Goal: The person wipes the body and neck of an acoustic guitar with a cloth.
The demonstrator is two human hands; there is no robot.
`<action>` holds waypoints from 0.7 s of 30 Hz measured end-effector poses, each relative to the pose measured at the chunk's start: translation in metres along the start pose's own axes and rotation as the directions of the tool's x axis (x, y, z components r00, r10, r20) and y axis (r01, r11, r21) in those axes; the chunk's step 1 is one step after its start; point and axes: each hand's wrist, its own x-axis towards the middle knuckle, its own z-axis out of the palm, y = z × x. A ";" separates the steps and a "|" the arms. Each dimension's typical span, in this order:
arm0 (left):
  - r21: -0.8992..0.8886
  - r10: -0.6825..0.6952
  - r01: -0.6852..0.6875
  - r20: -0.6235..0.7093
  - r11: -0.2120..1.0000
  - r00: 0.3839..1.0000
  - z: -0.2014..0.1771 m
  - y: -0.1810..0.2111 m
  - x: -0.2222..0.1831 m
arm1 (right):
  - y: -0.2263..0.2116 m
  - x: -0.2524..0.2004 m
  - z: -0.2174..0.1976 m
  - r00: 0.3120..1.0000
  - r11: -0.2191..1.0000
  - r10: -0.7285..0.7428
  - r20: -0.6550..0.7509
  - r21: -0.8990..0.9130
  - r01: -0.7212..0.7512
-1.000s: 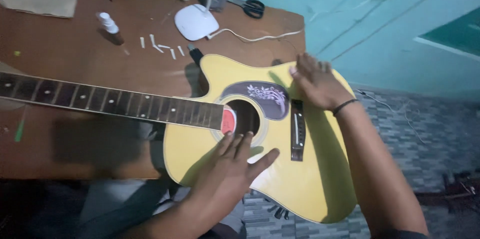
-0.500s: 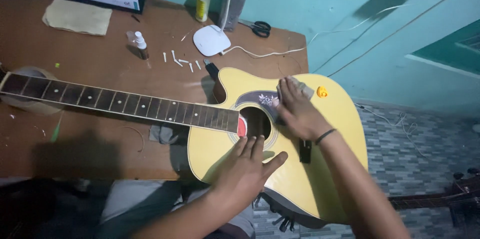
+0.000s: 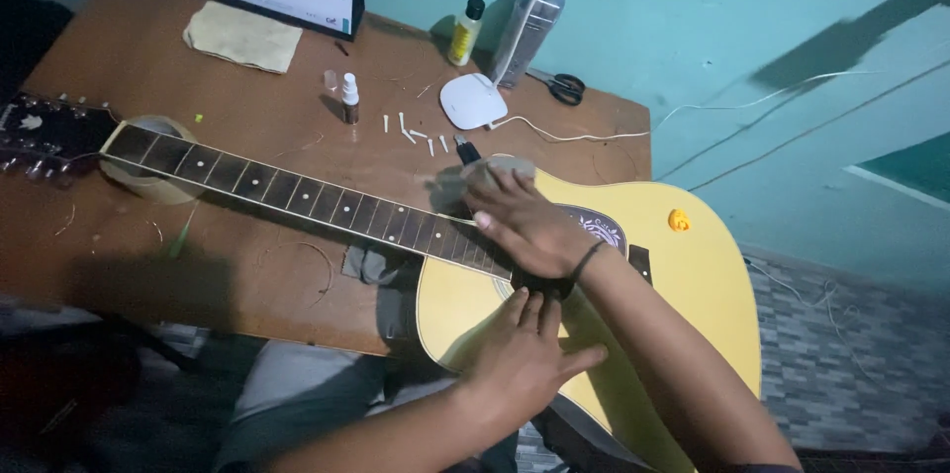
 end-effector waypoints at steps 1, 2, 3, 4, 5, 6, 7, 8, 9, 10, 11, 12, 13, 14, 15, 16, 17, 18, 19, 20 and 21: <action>0.000 0.002 -0.002 0.003 1.000 1.000 -0.007 -0.001 -0.002 | 0.002 0.000 -0.002 1.000 1.000 0.001 -0.001 0.003 -0.001; 0.045 0.017 -0.019 0.048 0.999 0.999 -0.013 -0.002 -0.005 | 0.003 -0.004 -0.002 1.000 1.000 -0.019 -0.018 -0.005 0.019; 0.089 0.030 -0.039 0.094 0.995 0.995 -0.020 -0.001 -0.008 | 0.005 -0.007 -0.003 0.999 0.999 -0.039 -0.035 -0.013 0.038; 0.091 0.044 -0.053 0.096 0.994 0.994 -0.020 -0.002 -0.008 | 0.011 -0.018 -0.006 0.999 1.000 -0.026 -0.041 -0.012 0.026; 0.112 0.049 -0.056 0.062 0.992 0.997 -0.021 -0.002 -0.009 | 0.016 -0.029 -0.009 0.992 0.996 0.083 -0.092 0.016 -0.082; 0.133 0.051 -0.054 0.029 0.990 0.998 -0.023 -0.002 -0.011 | 0.021 -0.038 -0.012 0.972 0.982 0.189 -0.138 0.050 -0.184; 0.134 0.061 -0.065 0.033 0.989 0.998 -0.027 -0.001 -0.012 | 0.030 -0.053 -0.007 0.970 0.980 0.198 -0.143 0.053 -0.192; 0.124 0.058 -0.065 0.064 0.990 0.996 -0.032 -0.002 -0.013 | 0.039 -0.067 -0.003 0.934 0.950 0.312 -0.172 0.044 -0.309; 0.114 0.055 -0.065 0.095 0.991 0.994 -0.036 -0.003 -0.014 | 0.048 -0.080 0.001 0.885 0.906 0.421 -0.201 0.039 -0.422; 0.113 0.057 -0.068 0.097 0.991 0.994 -0.033 -0.003 -0.013 | 0.041 -0.087 0.002 0.884 0.905 0.423 -0.201 0.041 -0.424; 0.101 0.062 -0.069 0.073 0.992 0.995 -0.030 -0.003 -0.012 | 0.034 -0.095 0.004 0.831 0.850 0.523 -0.189 0.045 -0.524; 0.088 0.062 -0.066 0.047 0.994 0.997 -0.027 -0.004 -0.011 | 0.027 -0.100 0.005 0.771 0.787 0.612 -0.177 0.045 -0.615; 0.086 0.059 -0.063 0.048 0.994 0.997 -0.024 -0.003 -0.011 | 0.023 -0.101 0.010 0.773 0.789 0.610 -0.174 0.044 -0.613; 0.114 0.044 -0.048 0.032 0.992 0.998 -0.022 -0.002 -0.011 | 0.019 -0.101 0.015 0.830 0.849 0.523 -0.192 0.030 -0.528; 0.141 0.030 -0.032 0.017 0.990 0.999 -0.020 -0.001 -0.010 | 0.015 -0.100 0.019 0.878 0.899 0.430 -0.209 0.013 -0.437; 0.143 0.023 -0.025 0.012 0.989 1.000 -0.015 -0.001 -0.009 | 0.011 -0.093 0.018 0.881 0.902 0.423 -0.210 0.009 -0.431; 0.144 0.023 -0.017 -0.039 0.989 0.999 -0.011 -0.001 -0.008 | 0.006 -0.086 0.017 0.927 0.949 0.314 -0.203 0.045 -0.312; 0.142 0.019 -0.007 -0.086 0.990 0.996 -0.007 0.000 -0.007 | 0.001 -0.080 0.017 0.960 0.979 0.199 -0.197 0.085 -0.186; 0.141 0.010 0.002 -0.086 0.990 0.996 -0.014 0.002 -0.008 | -0.007 -0.073 0.013 0.963 0.980 0.191 -0.192 0.084 -0.178; 0.120 0.004 -0.007 0.017 0.993 1.000 -0.022 0.002 -0.009 | -0.015 -0.064 0.010 0.979 0.991 0.110 -0.172 0.089 -0.096; 0.098 0.001 -0.013 0.120 0.995 0.993 -0.029 0.002 -0.009 | -0.023 -0.055 0.006 0.988 0.995 0.028 -0.152 0.094 -0.014</action>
